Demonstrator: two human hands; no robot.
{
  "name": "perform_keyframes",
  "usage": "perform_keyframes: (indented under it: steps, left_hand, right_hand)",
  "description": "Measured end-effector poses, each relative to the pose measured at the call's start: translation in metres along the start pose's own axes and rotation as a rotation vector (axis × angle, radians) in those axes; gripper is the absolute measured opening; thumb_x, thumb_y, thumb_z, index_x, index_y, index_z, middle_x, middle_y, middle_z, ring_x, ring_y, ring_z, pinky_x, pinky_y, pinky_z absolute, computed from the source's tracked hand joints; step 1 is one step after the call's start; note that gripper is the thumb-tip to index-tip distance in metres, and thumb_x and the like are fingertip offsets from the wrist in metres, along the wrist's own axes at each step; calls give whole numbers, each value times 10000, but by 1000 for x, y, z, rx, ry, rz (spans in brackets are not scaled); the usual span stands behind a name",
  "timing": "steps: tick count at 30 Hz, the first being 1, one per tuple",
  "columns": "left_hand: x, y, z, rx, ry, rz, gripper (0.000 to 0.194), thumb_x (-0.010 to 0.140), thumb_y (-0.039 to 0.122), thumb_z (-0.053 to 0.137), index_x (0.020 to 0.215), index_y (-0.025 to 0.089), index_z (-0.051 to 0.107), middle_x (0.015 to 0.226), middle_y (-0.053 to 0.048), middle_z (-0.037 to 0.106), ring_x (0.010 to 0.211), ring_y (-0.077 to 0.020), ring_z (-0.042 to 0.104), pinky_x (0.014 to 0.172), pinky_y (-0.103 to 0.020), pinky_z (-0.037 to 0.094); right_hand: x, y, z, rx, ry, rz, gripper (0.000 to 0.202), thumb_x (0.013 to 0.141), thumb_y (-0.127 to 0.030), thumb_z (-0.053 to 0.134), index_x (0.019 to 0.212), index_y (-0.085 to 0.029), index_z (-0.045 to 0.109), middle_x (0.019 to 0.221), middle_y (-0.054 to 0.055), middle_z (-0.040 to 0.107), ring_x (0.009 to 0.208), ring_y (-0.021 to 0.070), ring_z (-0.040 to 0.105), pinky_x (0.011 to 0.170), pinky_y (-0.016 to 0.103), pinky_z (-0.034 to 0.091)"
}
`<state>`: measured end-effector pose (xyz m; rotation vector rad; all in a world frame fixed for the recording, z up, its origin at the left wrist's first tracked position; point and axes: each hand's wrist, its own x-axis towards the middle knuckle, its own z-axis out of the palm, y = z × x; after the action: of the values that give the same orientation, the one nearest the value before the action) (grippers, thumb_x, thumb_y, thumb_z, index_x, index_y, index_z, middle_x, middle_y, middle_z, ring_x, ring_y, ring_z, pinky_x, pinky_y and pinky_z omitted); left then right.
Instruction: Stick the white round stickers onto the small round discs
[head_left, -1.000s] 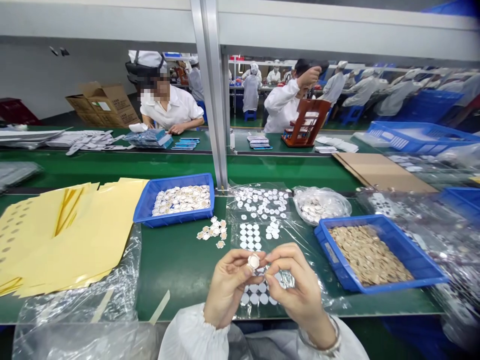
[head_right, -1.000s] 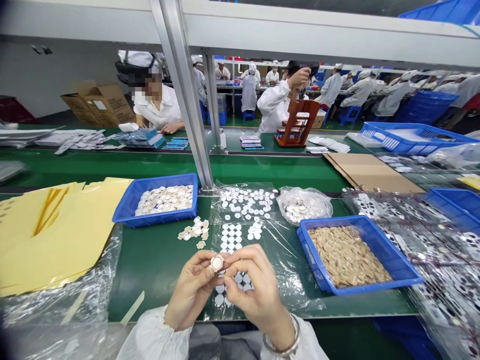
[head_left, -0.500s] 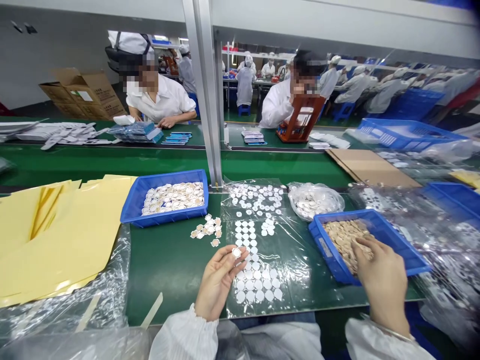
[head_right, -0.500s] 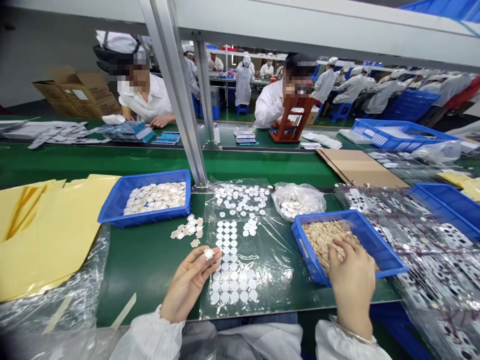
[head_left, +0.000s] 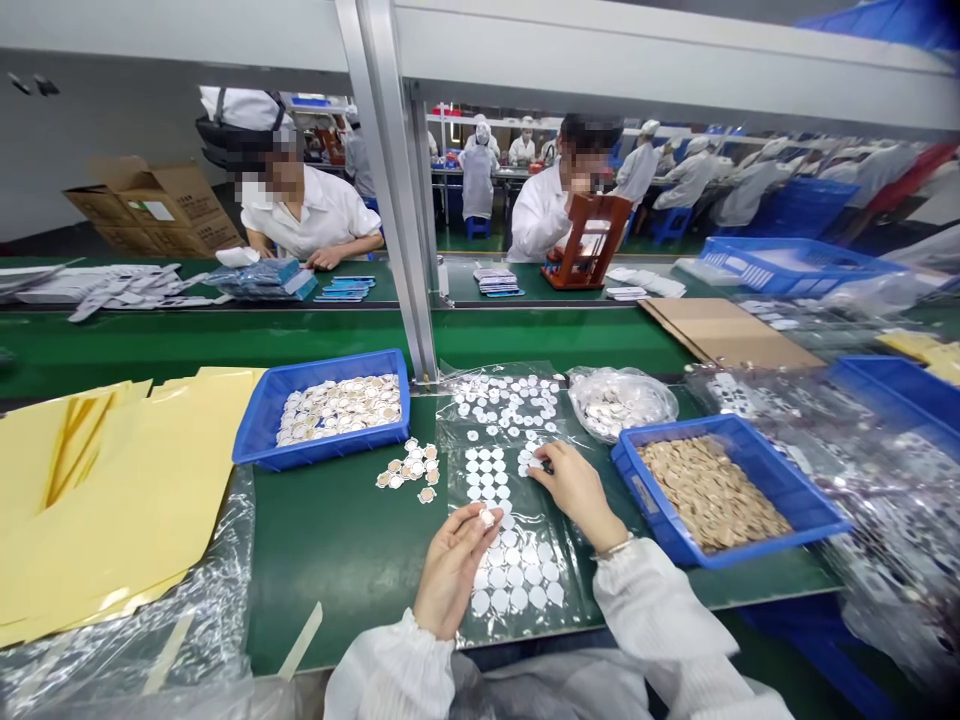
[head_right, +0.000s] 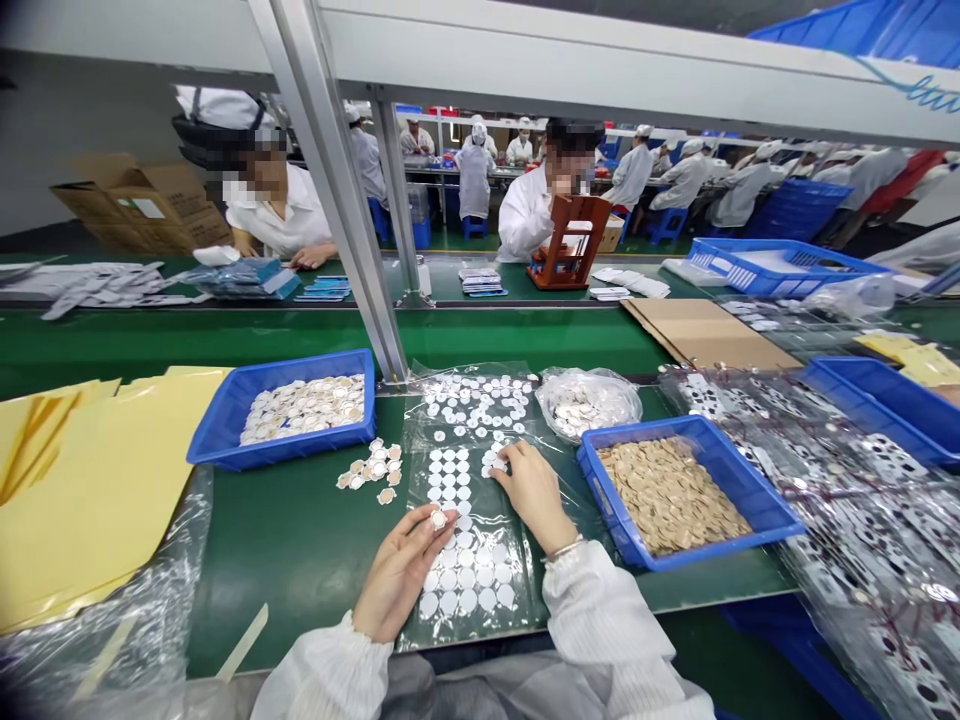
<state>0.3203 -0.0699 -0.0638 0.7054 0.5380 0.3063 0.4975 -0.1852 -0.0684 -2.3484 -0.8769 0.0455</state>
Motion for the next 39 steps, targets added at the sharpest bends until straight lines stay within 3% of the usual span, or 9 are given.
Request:
perform_keyframes:
  steps: [5,9,15,20,23,26,31,35,39]
  left_hand:
    - [1,-1,-2,-10,-7,-18,239,726,219,770,916,124,661,958,-116,760,1091,-249,649,1075,-384,389]
    - [2,-1,-5,-25,-14,-32,218,746,197,751,930,124,658,960,-121,759,1052,-231,667,1053,-375,411]
    - [-2,9,9,-153,-18,-63,128,813,173,675,933,133,656,941,-110,760,998,-217,690,980,-337,482]
    - [-3,23,38,-485,17,-243,230,948,187,453,906,123,670,922,-85,753,962,-132,694,775,-168,540]
    - [-4,32,51,-647,11,-277,322,972,250,402,848,137,677,878,-58,753,937,-129,698,880,-229,530]
    - [-8,42,58,-699,1,-206,351,977,270,387,823,152,679,864,-42,751,927,-138,700,943,-295,510]
    - [-20,54,65,-652,-60,-16,311,968,255,400,875,170,684,891,-35,744,983,-151,680,997,-335,478]
    - [-27,55,70,-521,-179,231,76,857,258,619,880,241,690,921,2,737,1069,-174,644,1022,-370,460]
    - [-32,56,72,-423,-207,326,121,768,313,727,882,291,695,952,27,738,1122,-180,618,1034,-369,446]
  right_hand:
    - [3,3,2,92,-31,62,55,778,-244,625,747,-207,599,759,11,625,717,180,594,668,290,429]
    - [-7,3,-3,258,-37,67,128,831,-311,569,842,-198,629,754,14,642,624,158,600,622,291,476]
    - [-35,-35,-14,523,-3,-52,264,886,-409,554,775,-197,667,780,33,657,617,147,622,582,285,534]
    - [-60,-85,-8,580,146,-423,135,875,-285,627,798,-216,714,751,23,691,740,164,594,671,326,514]
    - [-68,-99,-7,464,224,-655,96,882,-227,620,866,-232,714,791,17,715,776,179,567,683,357,487]
    - [-72,-101,-12,440,189,-714,141,882,-182,610,975,-256,685,908,14,726,923,204,575,778,393,487]
    - [-83,-103,-20,506,225,-496,375,835,-266,670,1189,-229,550,1082,83,620,1008,227,545,831,408,492]
    - [-91,-114,-21,583,224,-289,287,780,-314,722,993,-224,552,887,23,557,800,179,546,681,323,488]
    - [-90,-126,-25,595,180,-259,233,772,-253,719,932,-221,553,844,2,538,749,158,525,660,300,472]
